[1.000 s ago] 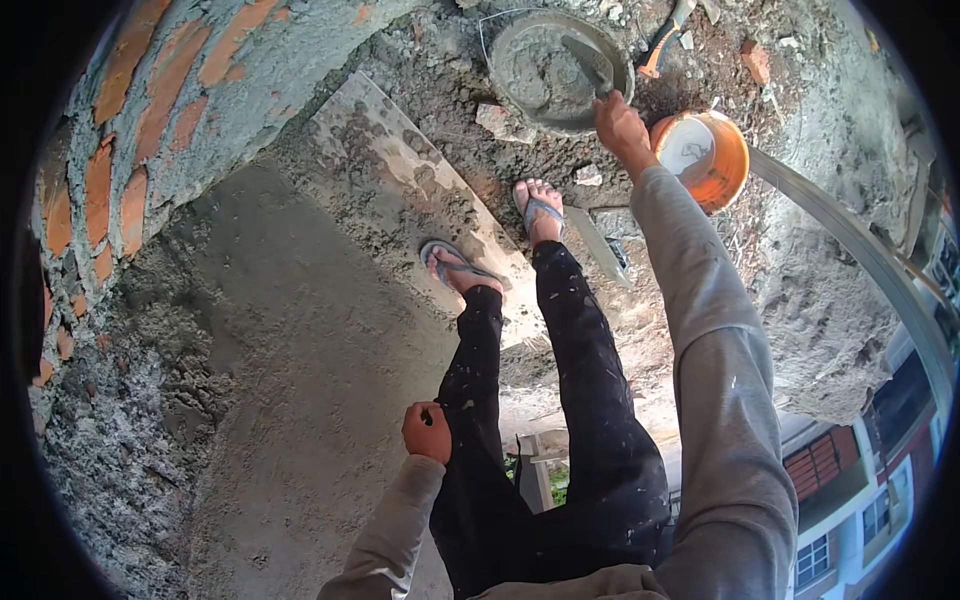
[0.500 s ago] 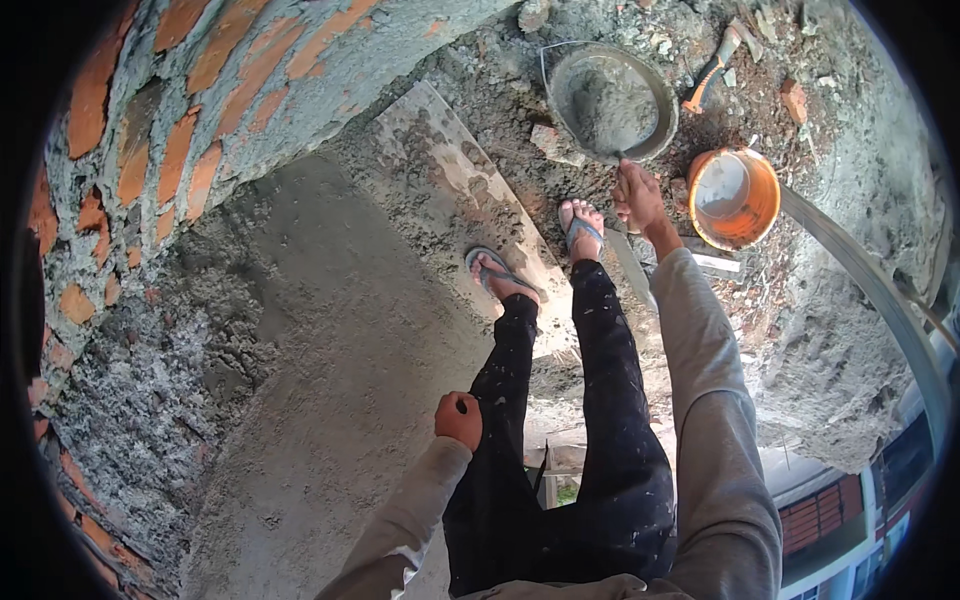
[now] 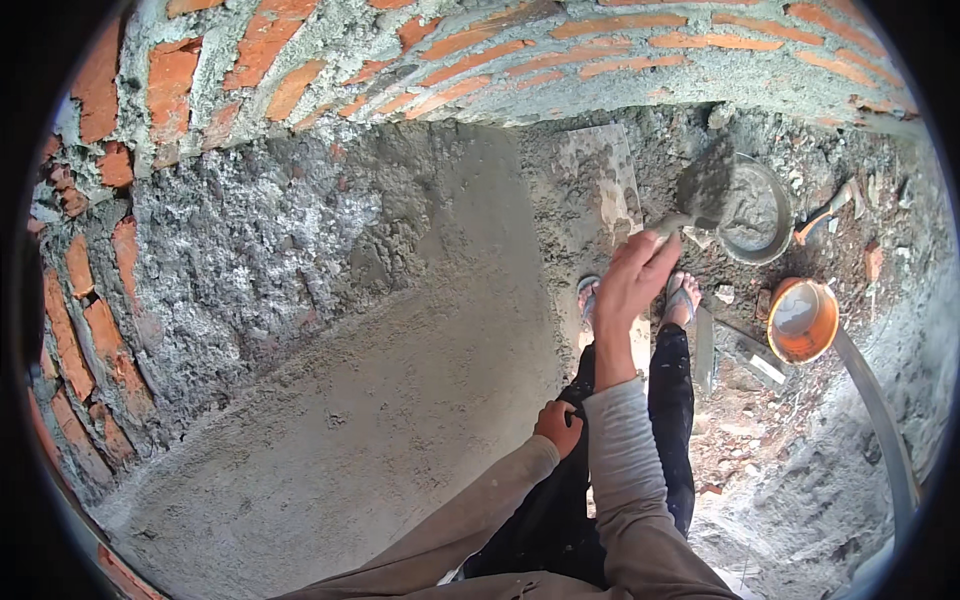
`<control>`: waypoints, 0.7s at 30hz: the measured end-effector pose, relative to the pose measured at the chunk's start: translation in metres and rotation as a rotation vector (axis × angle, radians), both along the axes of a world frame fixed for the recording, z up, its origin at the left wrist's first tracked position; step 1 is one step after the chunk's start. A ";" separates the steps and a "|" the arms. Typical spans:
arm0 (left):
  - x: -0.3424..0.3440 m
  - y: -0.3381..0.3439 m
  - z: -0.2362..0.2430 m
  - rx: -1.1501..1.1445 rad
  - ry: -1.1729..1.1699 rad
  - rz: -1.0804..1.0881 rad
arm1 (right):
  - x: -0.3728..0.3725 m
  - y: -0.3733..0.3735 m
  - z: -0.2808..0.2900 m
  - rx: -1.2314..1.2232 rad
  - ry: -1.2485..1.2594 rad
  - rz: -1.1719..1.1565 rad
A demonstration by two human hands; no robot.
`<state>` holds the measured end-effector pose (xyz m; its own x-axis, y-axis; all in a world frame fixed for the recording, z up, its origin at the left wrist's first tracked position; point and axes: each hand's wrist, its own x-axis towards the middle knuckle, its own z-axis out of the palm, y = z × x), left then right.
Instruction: The person scoops cement from a bucket using a trowel and applies and smooths it onto a brick wall.
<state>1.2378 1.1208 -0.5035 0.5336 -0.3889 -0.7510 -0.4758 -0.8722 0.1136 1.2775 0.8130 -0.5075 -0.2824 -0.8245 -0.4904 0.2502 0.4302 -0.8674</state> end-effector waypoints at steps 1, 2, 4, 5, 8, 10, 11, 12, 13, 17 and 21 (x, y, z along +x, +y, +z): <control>-0.004 -0.004 -0.002 -0.015 0.018 -0.006 | 0.038 0.007 0.012 -0.011 0.160 0.023; -0.019 -0.015 -0.008 -0.065 0.021 -0.006 | 0.074 0.014 -0.002 -0.170 0.457 0.123; -0.030 -0.017 -0.006 -0.101 -0.014 0.011 | 0.149 0.053 0.059 -0.048 -0.050 0.688; -0.010 -0.006 -0.004 -0.104 -0.078 0.030 | 0.169 0.079 0.134 -0.080 -0.267 0.751; 0.007 0.010 -0.002 -0.120 0.045 0.024 | 0.148 0.128 0.228 -0.336 -0.558 0.768; 0.012 -0.001 -0.006 -0.070 0.093 0.007 | 0.102 0.135 0.230 -0.317 -0.657 0.886; 0.012 -0.003 -0.009 -0.075 0.114 -0.005 | 0.074 0.137 0.221 -0.265 -0.670 0.950; 0.014 -0.004 -0.011 -0.065 0.095 -0.004 | 0.048 0.142 0.198 -0.202 -0.578 0.995; 0.012 -0.006 -0.011 -0.050 0.090 -0.015 | 0.020 0.147 0.166 -0.128 -0.475 1.024; 0.022 -0.009 -0.013 -0.033 0.088 -0.060 | -0.107 0.125 0.001 0.105 0.211 0.996; 0.024 -0.031 -0.011 0.082 0.047 -0.060 | -0.236 0.040 -0.147 0.200 0.799 0.771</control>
